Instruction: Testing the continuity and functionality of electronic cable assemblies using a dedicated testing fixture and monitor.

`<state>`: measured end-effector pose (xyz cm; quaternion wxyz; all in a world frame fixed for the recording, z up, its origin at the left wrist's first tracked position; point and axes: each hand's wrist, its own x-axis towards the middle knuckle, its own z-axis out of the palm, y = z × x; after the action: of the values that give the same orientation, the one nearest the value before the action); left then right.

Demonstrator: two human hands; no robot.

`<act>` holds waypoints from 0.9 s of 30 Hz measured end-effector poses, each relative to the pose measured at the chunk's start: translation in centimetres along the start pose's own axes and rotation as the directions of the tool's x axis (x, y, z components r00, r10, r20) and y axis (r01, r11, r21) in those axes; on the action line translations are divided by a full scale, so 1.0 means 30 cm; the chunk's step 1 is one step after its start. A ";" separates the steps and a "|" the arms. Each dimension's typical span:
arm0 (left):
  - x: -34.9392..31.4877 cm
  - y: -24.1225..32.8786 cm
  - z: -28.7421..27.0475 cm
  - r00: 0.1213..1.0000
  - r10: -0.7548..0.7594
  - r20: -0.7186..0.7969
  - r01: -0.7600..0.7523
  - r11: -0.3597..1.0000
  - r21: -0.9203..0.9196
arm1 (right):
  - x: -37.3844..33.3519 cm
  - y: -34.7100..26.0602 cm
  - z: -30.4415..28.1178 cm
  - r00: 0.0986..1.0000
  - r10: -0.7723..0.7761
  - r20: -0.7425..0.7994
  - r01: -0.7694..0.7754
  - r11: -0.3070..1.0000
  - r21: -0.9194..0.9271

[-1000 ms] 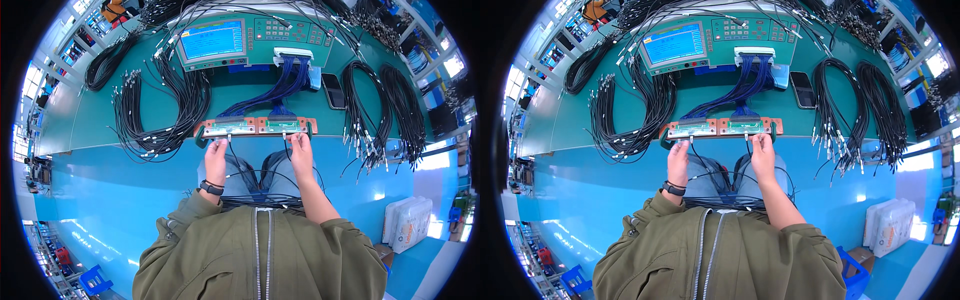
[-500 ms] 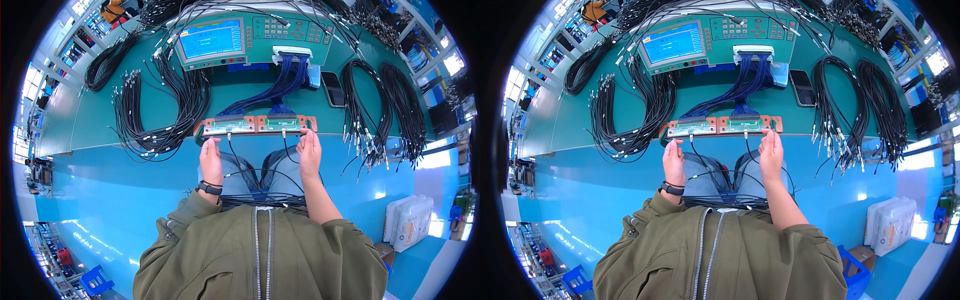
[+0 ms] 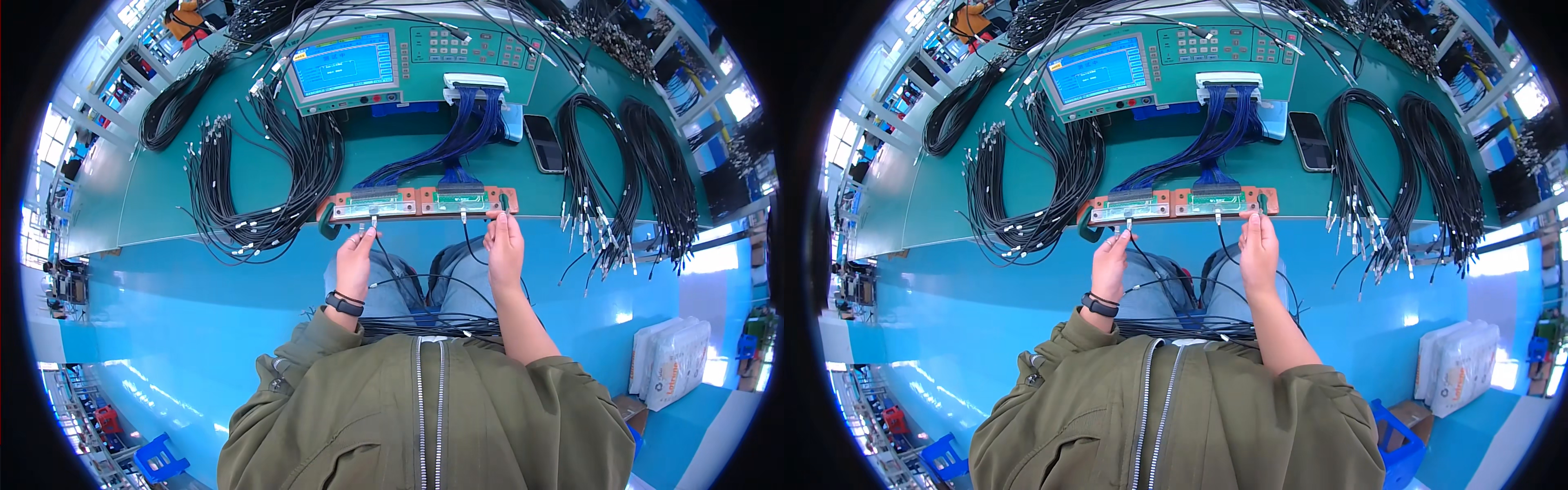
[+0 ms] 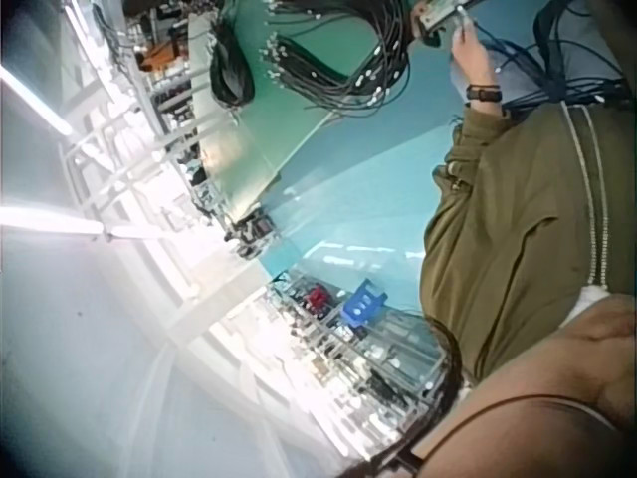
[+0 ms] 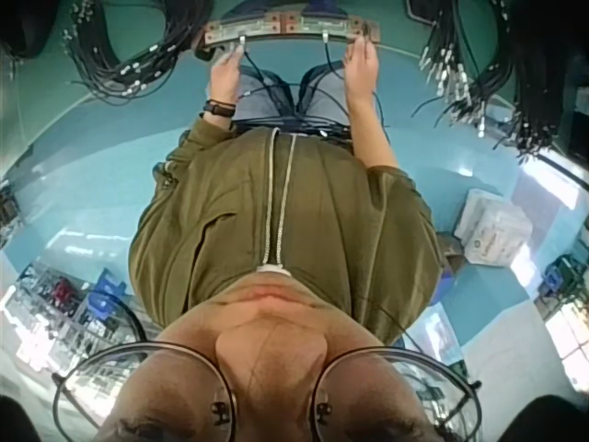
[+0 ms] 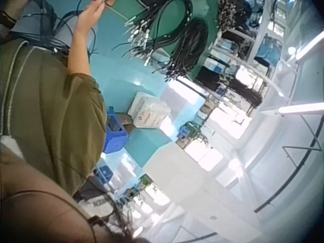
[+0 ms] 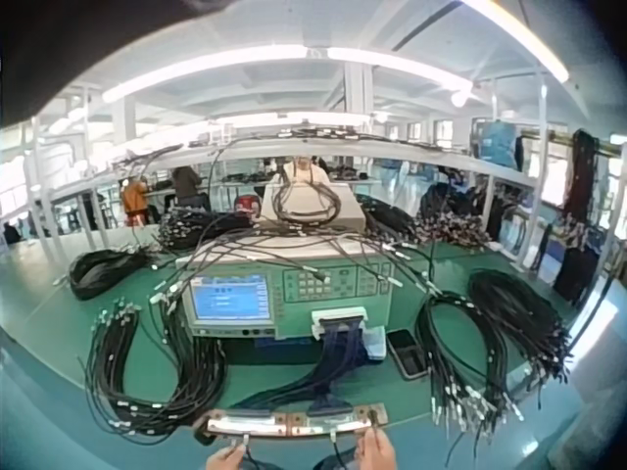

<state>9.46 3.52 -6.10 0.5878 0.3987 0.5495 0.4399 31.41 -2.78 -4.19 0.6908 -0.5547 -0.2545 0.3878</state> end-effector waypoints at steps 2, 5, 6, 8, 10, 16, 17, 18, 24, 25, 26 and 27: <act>-0.001 0.001 -0.003 0.999 -0.017 0.035 0.017 1.000 0.016 | -0.002 -0.003 -0.001 1.000 0.002 -0.001 -0.002 1.000 -0.008; -0.002 0.000 -0.004 0.997 -0.035 0.069 0.033 0.999 0.035 | -0.005 -0.004 -0.003 1.000 0.005 -0.002 -0.005 1.000 -0.015; 0.002 -0.005 0.000 0.998 -0.015 0.068 0.014 1.000 0.012 | -0.006 -0.003 -0.003 1.000 0.005 -0.001 -0.005 1.000 -0.019; 0.014 -0.015 0.007 0.998 0.026 0.065 -0.024 0.999 -0.032 | -0.008 0.000 -0.004 1.000 0.004 0.002 -0.004 1.000 -0.027; 0.019 -0.020 0.010 0.997 0.046 0.062 -0.043 0.998 -0.052 | -0.012 0.002 -0.004 1.000 0.007 0.002 -0.007 1.000 -0.029; 0.018 -0.014 0.010 0.990 0.094 0.103 -0.093 0.995 -0.021 | -0.025 0.003 -0.011 1.000 0.016 0.027 -0.016 1.000 0.000; 0.018 -0.007 0.006 0.991 0.073 0.113 -0.072 0.997 -0.017 | -0.026 0.007 -0.015 0.999 0.015 0.035 -0.015 1.000 0.004; 0.019 0.001 0.002 0.991 0.052 0.124 -0.051 0.999 -0.013 | -0.027 0.010 -0.019 0.999 0.014 0.041 -0.015 1.000 0.008; 0.052 0.069 -0.016 0.971 -0.165 0.174 0.171 0.985 -0.024 | -0.059 -0.002 -0.038 0.997 0.033 0.065 -0.034 0.999 0.021; 0.051 0.070 -0.011 0.970 -0.166 0.179 0.171 0.985 -0.016 | -0.065 -0.005 -0.041 0.998 0.033 0.058 -0.034 0.999 0.026; 0.050 0.070 -0.005 0.971 -0.163 0.172 0.166 0.986 0.000 | -0.070 -0.008 -0.043 0.997 0.039 0.064 -0.041 0.999 0.036; 0.050 0.069 0.000 0.973 -0.161 0.165 0.160 0.987 0.015 | -0.074 -0.011 -0.045 0.996 0.045 0.071 -0.048 0.998 0.045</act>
<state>9.31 5.54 -4.58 0.6648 0.3888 0.5294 0.3558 31.27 -5.39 -4.04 0.6850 -0.5303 -0.2565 0.4286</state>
